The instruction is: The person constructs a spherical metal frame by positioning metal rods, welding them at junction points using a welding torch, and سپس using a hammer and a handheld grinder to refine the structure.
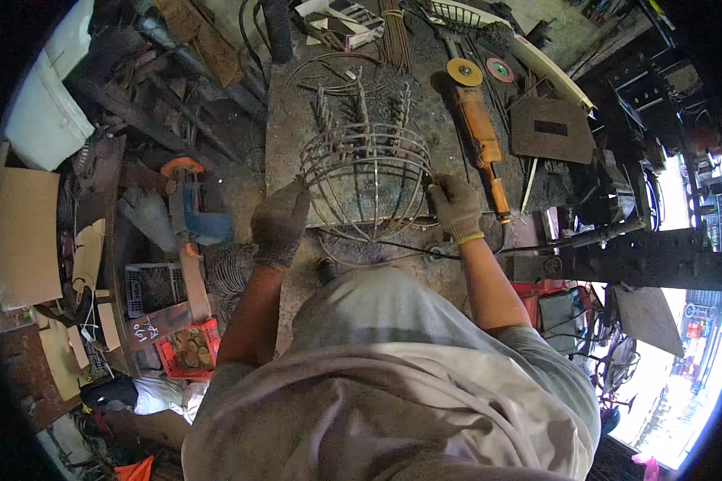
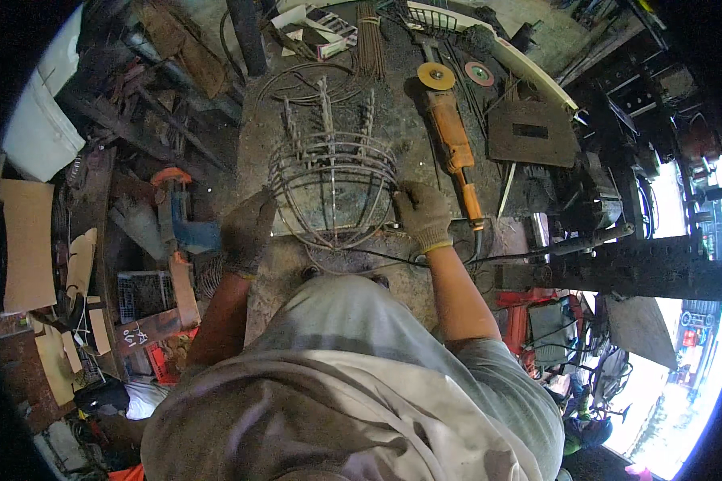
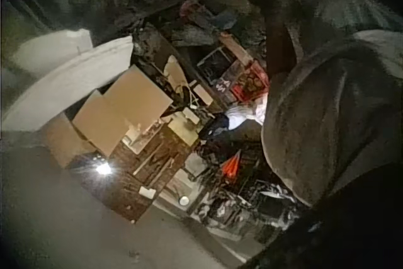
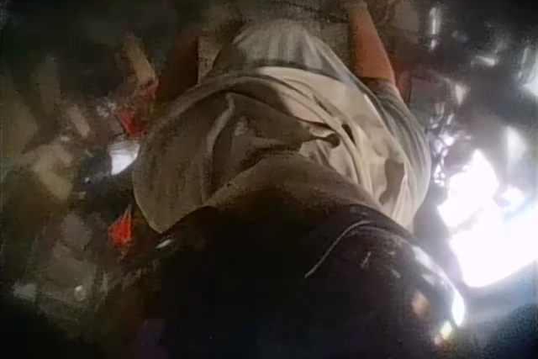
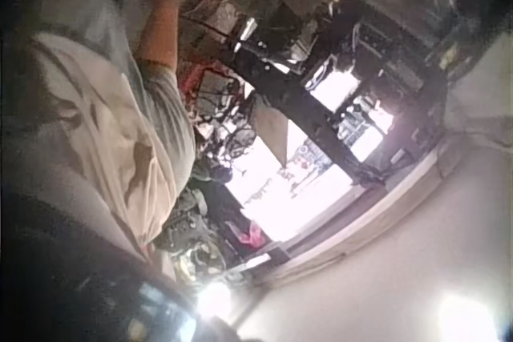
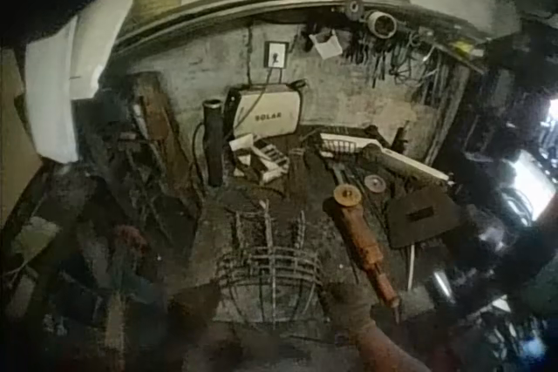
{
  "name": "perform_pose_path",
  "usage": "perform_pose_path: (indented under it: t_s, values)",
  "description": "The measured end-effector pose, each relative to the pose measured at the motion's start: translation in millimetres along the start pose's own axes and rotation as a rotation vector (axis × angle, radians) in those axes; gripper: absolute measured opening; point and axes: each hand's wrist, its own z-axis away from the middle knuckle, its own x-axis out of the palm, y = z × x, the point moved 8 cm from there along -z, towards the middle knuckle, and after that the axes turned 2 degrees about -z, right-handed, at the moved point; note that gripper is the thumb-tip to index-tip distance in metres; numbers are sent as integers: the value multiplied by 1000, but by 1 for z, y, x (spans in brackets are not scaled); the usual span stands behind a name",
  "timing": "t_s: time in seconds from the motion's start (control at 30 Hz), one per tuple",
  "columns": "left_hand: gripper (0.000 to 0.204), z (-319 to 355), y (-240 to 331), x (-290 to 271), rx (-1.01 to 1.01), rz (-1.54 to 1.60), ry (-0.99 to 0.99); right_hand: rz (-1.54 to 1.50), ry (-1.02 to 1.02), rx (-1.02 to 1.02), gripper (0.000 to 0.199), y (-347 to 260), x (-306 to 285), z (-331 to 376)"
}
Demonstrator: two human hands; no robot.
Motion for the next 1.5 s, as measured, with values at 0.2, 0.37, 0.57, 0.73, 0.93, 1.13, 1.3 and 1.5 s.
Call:
perform_pose_path:
  t_s: [0.2, 0.37, 0.57, 0.73, 0.93, 1.13, 1.3, 1.5]
  values:
    - [27, 0, 4, -5, -13, -28, -12, 52, -6, 6, 31, -2, 1, -1]
    - [26, 2, -1, -1, 13, -31, -7, 78, -3, 36, 31, 10, 5, -1]
    - [25, 0, -3, -1, -57, -37, -81, 115, -2, 40, 30, 6, 8, -2]
    - [23, -2, -2, -4, -35, -47, -40, 93, 3, 18, 29, -1, 7, -1]
    - [30, 11, -18, 25, 63, -195, -101, 24, 91, -102, 29, -4, -4, 6]
    - [37, -1, -1, 15, -197, -84, -276, 122, 11, -93, 27, -8, -7, -3]
    - [35, -4, 12, 11, -177, -37, -257, 67, 88, -149, 26, -7, -15, 4]
    - [33, -8, 3, 13, -119, -111, -285, -8, 82, -100, 26, 0, -9, 6]
